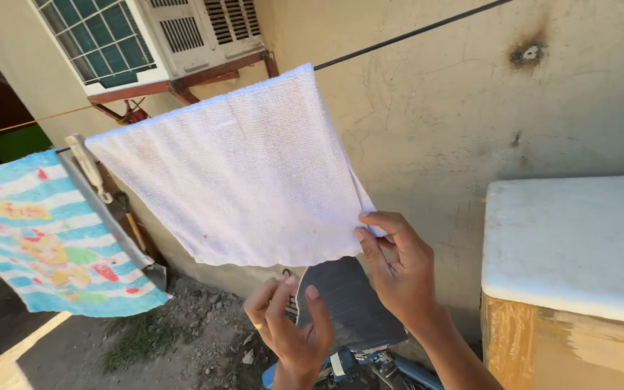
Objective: Hang washed laundry items onto a circular multi-clip hanger and a clothesline.
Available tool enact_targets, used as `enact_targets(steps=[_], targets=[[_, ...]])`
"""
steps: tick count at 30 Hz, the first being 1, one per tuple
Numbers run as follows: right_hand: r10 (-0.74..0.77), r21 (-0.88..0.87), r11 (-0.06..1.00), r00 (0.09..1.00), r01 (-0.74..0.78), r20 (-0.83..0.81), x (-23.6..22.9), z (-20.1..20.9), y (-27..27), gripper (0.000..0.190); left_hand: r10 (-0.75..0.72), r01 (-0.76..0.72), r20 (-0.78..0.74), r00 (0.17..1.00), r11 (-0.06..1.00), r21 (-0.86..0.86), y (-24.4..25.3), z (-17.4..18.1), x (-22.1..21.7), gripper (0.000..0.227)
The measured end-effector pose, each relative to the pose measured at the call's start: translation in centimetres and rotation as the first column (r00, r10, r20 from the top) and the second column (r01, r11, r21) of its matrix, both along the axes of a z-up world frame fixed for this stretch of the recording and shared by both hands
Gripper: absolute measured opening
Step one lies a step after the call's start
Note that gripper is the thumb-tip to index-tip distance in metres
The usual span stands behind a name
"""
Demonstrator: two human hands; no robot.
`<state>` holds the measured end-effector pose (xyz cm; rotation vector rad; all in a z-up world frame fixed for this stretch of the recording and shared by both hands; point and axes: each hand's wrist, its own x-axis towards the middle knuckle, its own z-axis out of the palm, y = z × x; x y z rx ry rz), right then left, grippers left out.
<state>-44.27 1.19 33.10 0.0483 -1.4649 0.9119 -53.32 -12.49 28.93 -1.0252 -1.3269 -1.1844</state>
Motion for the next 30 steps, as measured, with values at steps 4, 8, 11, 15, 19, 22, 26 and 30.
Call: enact_targets(steps=[4, 8, 11, 15, 19, 22, 26, 30], targets=[[-0.098, -0.047, 0.994, 0.995, 0.099, 0.013, 3.9, -3.1, 0.4, 0.025, -0.327, 0.338, 0.087, 0.941, 0.923, -0.183, 4.0, -8.4, 2.7, 0.035], [-0.209, -0.153, 0.964, 0.976, 0.216, 0.058, 10.4, -10.1, 0.6, 0.025, -0.564, 0.663, 0.356, 0.746, 0.683, -0.308, 6.8, -15.1, 7.5, 0.034], [-0.324, -0.252, 0.897, 0.927, 0.364, 0.189, 16.9, -16.6, 1.0, 0.023, -0.600, 0.808, 0.544, 0.587, 0.473, -0.350, 8.0, -20.3, 11.7, 0.033], [-0.425, -0.364, 0.729, 0.800, 0.580, 0.424, 27.7, -24.8, 0.3, 0.021, -0.542, 0.920, 0.746, 0.387, 0.176, -0.350, 8.7, -24.1, 18.2, 0.028], [-0.481, -0.403, 0.562, 0.682, 0.722, 0.551, 38.0, -29.2, -1.3, 0.020, -0.444, 0.938, 0.837, 0.321, 0.027, -0.346, 9.3, -26.3, 25.5, 0.027], [-0.525, -0.445, 0.440, 0.626, 0.780, 0.577, 44.5, -32.1, -1.9, 0.019, -0.415, 0.929, 0.853, 0.315, -0.048, -0.367, 10.1, -28.2, 30.9, 0.027], [-0.559, -0.424, 0.327, 0.535, 0.845, 0.634, 50.9, -33.8, -2.7, 0.019, -0.436, 0.912, 0.848, 0.300, -0.130, -0.389, 11.7, -29.4, 37.6, 0.026], [-0.546, -0.371, 0.283, 0.466, 0.885, 0.696, 55.7, -34.7, -3.5, 0.018, -0.502, 0.889, 0.803, 0.319, -0.134, -0.437, 13.1, -30.0, 43.3, 0.027]])
